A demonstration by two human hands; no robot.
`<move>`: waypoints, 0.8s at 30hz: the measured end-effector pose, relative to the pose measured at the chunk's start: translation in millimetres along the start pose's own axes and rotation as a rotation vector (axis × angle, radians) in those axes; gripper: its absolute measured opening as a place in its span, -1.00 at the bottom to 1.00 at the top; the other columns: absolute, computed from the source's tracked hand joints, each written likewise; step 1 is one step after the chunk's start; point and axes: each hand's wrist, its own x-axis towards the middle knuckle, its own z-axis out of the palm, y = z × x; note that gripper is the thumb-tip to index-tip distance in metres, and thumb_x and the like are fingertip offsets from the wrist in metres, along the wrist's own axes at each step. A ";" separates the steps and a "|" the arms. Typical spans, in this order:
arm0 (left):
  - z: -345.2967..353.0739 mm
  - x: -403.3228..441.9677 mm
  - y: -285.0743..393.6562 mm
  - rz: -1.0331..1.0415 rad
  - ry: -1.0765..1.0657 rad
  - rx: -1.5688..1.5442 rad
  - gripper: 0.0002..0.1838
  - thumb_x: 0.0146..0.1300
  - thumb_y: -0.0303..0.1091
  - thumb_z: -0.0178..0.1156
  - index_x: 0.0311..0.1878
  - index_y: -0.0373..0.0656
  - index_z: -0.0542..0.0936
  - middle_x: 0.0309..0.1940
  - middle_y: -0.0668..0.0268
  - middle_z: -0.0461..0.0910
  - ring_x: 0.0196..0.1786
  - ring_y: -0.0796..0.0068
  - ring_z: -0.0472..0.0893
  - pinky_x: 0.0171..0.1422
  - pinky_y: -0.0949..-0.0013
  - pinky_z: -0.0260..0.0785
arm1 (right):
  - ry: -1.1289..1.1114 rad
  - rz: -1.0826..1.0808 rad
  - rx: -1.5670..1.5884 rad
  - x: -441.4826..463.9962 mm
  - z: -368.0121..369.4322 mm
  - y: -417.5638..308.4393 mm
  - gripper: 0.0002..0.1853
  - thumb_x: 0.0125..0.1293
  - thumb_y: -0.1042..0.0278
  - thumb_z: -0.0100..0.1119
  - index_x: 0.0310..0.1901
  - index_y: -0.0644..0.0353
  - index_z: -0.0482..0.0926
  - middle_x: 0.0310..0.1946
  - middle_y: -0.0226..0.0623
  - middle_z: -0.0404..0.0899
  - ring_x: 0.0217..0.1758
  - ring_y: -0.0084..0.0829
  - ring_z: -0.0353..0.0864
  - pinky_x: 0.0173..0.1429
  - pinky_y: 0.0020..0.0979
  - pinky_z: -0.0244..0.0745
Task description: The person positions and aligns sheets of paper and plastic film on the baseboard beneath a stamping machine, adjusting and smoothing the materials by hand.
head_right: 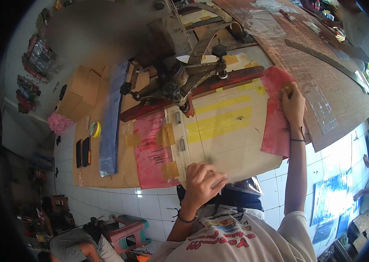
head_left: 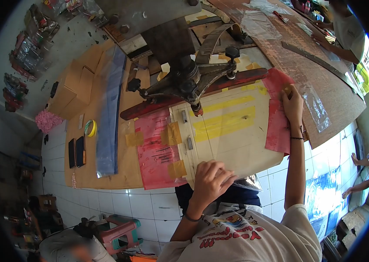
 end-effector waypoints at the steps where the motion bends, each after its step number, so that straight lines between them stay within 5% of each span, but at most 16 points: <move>1: -9.6 9.2 6.3 0.005 0.016 0.020 -0.73 0.20 -0.02 0.47 -0.29 0.01 0.71 0.24 0.31 0.59 0.34 0.08 0.50 0.43 -0.15 0.20 | -0.004 0.004 -0.001 -0.3 -1.1 -2.2 -0.58 0.33 0.22 0.32 0.15 0.22 0.62 -0.14 0.08 0.73 0.01 0.12 0.72 0.07 -0.06 0.58; 8: -3.4 7.7 0.9 0.045 -0.096 0.051 -0.56 0.24 0.11 0.39 -0.47 -0.07 0.59 0.50 0.24 0.43 0.53 -0.07 0.38 0.57 -0.37 0.08 | -0.020 0.018 -0.026 -0.3 -2.7 -4.3 -0.59 0.34 0.22 0.32 0.16 0.21 0.61 -0.15 0.07 0.74 -0.02 0.12 0.72 0.04 -0.02 0.57; 18: -8.0 10.8 -0.7 0.048 -0.122 0.003 -0.57 0.20 0.11 0.44 -0.52 -0.01 0.58 0.37 0.47 0.57 0.52 0.10 0.42 0.56 -0.33 0.13 | 0.011 0.066 0.185 5.1 -1.8 -6.3 -0.52 0.39 0.28 0.29 0.32 0.13 0.51 -0.14 0.01 0.77 -0.11 -0.16 0.81 0.00 -0.21 0.65; 24: -8.2 10.2 -3.3 0.051 -0.149 -0.023 -0.58 0.19 0.10 0.46 -0.53 0.02 0.57 0.34 0.54 0.60 0.53 0.19 0.41 0.57 -0.32 0.14 | 0.049 0.039 0.212 17.2 -8.4 -12.7 -0.49 0.37 0.27 0.32 0.34 0.13 0.52 -0.13 0.04 0.77 -0.06 -0.14 0.81 0.02 -0.20 0.66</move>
